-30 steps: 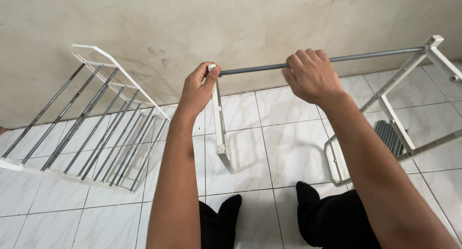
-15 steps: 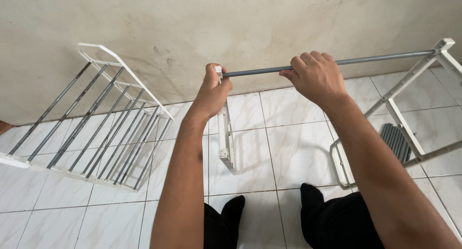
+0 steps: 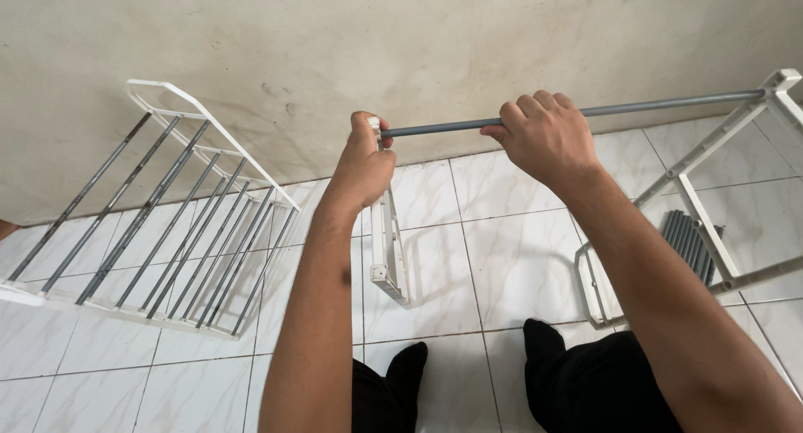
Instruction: The person assembles a white plastic and metal rack by inserting metal rods into the side frames. They sit on the floor and repeatedly insert rods into slots on both sides of the frame, building up the structure layer by layer.
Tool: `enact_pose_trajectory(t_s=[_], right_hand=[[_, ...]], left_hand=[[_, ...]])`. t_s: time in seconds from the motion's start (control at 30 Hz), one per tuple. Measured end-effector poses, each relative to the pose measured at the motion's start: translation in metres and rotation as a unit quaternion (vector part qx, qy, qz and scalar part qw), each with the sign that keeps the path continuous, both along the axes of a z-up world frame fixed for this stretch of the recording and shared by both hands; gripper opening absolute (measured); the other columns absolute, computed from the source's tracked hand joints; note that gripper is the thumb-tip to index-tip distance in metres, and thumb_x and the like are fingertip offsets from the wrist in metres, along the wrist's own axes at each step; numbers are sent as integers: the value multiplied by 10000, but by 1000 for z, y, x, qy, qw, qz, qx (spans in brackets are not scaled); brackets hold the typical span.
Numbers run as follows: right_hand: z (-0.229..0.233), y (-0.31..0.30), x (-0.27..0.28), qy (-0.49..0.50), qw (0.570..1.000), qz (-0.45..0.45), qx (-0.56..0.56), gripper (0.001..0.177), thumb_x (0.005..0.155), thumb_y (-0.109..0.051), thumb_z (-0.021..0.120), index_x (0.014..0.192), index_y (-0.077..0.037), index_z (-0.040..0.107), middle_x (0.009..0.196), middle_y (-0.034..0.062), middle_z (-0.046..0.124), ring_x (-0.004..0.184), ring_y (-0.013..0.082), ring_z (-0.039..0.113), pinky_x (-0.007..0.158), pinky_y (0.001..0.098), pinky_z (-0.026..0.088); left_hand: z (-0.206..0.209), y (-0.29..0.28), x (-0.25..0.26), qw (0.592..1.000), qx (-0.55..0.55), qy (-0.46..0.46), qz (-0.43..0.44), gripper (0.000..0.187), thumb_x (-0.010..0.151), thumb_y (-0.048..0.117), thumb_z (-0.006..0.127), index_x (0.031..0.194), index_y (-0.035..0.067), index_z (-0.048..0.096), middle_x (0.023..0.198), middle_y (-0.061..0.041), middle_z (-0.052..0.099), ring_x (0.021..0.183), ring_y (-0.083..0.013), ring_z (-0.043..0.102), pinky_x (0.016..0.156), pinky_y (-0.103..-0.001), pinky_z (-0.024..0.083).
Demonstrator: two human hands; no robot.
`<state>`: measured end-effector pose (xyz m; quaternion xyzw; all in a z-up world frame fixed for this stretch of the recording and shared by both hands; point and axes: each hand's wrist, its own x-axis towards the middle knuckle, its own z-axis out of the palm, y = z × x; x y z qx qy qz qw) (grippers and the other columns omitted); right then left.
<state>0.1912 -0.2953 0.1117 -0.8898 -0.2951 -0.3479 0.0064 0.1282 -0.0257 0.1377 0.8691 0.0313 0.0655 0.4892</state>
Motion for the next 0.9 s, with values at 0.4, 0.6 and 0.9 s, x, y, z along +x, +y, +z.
enact_pose_trajectory(t_s=[0.4,0.6,0.9], right_hand=[[26,18,-4,87,995,15,-43,402,1077,-362,507,881,-52,673,823,121,699,741,235,674,740,466,535],[24,68,-35,185,973,122,63,503,1106,-453,432,918,-44,657,833,109,675,793,289,633,782,465,467],[43,91,-46,209,973,46,83,760,919,-788,524,712,-85,726,634,47,647,679,234,603,808,455,387]], left_hand=[[-12,-12,7,993,-115,2,-2,393,938,104,434,1323,46,382,978,-171,556,810,-157,508,732,-331,477],[-29,-27,-3,980,-132,17,-148,821,900,91,467,1608,20,59,1256,-181,525,936,-176,550,875,-312,520],[-27,3,-20,975,-122,-11,-185,1121,796,110,729,1608,-31,-31,1632,-209,309,1574,-348,229,1237,-413,263]])
